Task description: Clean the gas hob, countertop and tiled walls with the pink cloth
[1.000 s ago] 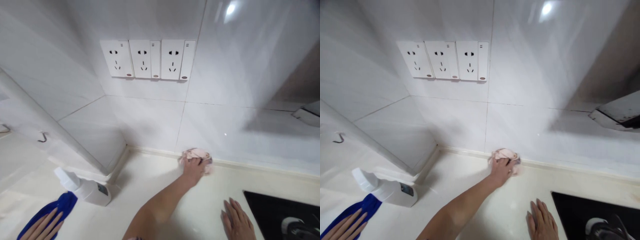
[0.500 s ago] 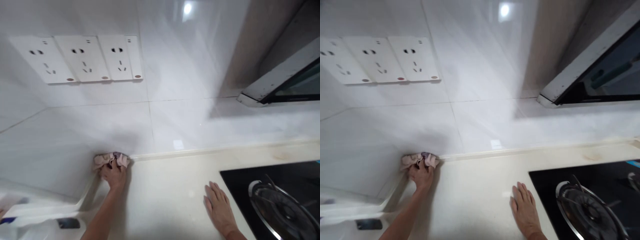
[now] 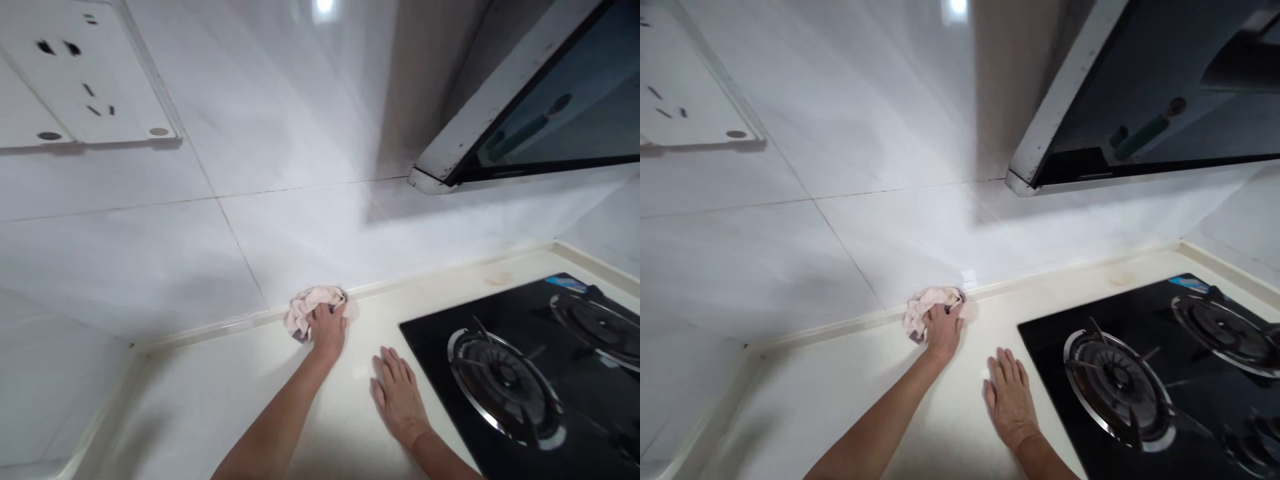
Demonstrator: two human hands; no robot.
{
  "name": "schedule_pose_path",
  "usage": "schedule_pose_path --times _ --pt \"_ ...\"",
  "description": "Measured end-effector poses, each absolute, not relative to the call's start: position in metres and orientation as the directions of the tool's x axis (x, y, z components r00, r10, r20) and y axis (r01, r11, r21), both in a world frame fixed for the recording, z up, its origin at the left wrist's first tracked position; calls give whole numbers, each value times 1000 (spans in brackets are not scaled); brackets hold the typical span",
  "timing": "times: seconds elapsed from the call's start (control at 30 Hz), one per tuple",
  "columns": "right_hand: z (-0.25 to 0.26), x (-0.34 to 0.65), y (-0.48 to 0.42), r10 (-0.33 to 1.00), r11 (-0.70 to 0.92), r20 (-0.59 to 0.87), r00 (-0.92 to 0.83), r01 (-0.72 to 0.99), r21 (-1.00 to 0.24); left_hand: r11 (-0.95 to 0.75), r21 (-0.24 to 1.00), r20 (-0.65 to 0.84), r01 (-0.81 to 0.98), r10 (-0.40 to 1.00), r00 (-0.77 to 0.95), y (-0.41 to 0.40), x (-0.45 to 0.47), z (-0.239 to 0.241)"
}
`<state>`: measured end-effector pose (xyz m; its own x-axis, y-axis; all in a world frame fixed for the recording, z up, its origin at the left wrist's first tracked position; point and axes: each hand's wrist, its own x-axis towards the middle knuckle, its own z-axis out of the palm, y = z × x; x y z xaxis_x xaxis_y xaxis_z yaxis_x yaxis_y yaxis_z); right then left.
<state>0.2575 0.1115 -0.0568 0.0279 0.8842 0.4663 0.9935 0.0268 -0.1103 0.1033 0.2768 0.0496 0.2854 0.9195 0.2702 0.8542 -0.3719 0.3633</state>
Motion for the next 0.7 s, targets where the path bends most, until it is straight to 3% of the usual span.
schedule_pose_path --times 0.17,0.27,0.5,0.7 --pt "-54 255 113 889 10 454 55 990 -140 -598 424 218 680 797 564 287 197 59" --pt "-55 255 115 885 3 459 73 986 -164 -631 491 186 601 749 636 292 233 63" --pt "-57 256 114 903 18 420 94 967 -255 -485 665 262 568 863 431 270 222 79" --pt "-59 259 108 885 41 461 69 973 -226 -404 680 434 612 894 108 237 94 102"
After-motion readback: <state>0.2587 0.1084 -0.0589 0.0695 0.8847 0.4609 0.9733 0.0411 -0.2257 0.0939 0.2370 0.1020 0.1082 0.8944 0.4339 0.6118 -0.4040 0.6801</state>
